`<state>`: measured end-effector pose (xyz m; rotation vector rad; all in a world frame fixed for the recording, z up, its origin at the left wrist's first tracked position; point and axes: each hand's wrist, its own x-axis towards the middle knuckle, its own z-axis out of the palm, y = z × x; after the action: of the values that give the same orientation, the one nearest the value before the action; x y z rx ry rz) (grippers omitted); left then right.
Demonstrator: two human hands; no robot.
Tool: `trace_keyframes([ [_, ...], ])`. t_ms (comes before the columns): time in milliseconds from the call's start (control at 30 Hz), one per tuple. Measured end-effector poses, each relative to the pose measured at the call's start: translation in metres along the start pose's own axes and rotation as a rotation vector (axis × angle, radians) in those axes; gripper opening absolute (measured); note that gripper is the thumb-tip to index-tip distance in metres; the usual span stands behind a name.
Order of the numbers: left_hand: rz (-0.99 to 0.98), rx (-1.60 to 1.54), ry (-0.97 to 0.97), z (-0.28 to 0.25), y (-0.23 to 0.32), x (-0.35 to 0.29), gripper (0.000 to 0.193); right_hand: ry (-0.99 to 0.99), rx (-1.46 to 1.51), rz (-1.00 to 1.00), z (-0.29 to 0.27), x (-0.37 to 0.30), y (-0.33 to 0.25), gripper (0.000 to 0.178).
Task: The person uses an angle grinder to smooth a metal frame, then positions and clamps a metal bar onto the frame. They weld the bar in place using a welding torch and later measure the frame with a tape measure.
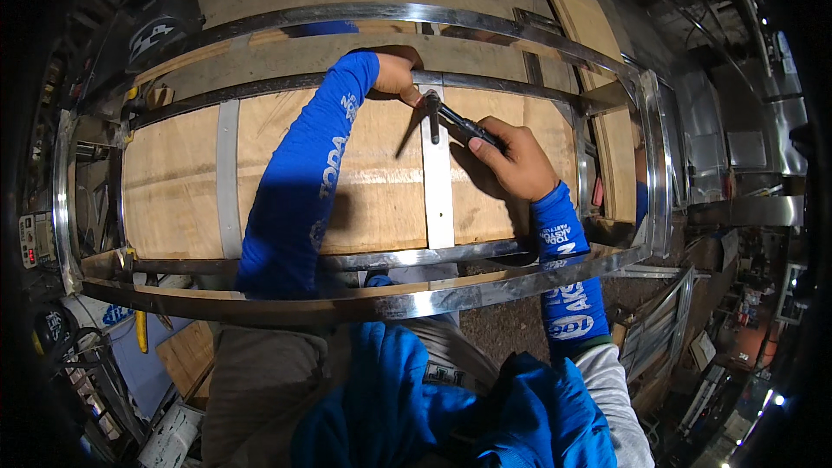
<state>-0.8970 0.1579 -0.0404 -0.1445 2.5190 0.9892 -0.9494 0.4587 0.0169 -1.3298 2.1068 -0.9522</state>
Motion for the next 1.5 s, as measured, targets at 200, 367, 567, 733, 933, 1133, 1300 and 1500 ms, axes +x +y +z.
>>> trace_keyframes([
  [200,-0.068,0.034,-0.039,0.003,-0.008,0.014,0.07,-0.025,-0.093,0.045,0.001,0.013,-0.017,0.034],
  [367,-0.074,-0.02,0.014,0.007,-0.005,0.011,0.067,-0.016,-0.077,0.067,-0.001,0.011,-0.019,0.034],
  [567,0.043,0.082,0.049,0.009,-0.014,0.014,0.052,-0.009,-0.022,0.042,0.004,0.013,-0.011,0.034],
  [733,-0.028,0.049,-0.003,0.005,-0.004,0.013,0.064,-0.011,0.07,0.086,0.008,0.014,-0.002,0.034],
  [933,0.027,0.049,0.024,0.008,-0.008,0.01,0.051,0.01,0.121,0.043,0.011,0.014,0.006,0.032],
  [1133,0.014,0.126,-0.012,0.001,0.016,-0.001,0.052,-0.006,0.131,0.089,0.008,0.01,0.009,0.029],
  [1300,0.015,0.14,-0.02,-0.002,0.015,-0.004,0.055,-0.016,0.077,0.095,0.01,0.013,0.004,0.028],
  [1500,0.038,0.151,-0.013,-0.003,0.015,-0.005,0.056,-0.003,0.067,0.067,0.012,0.013,0.001,0.029],
])
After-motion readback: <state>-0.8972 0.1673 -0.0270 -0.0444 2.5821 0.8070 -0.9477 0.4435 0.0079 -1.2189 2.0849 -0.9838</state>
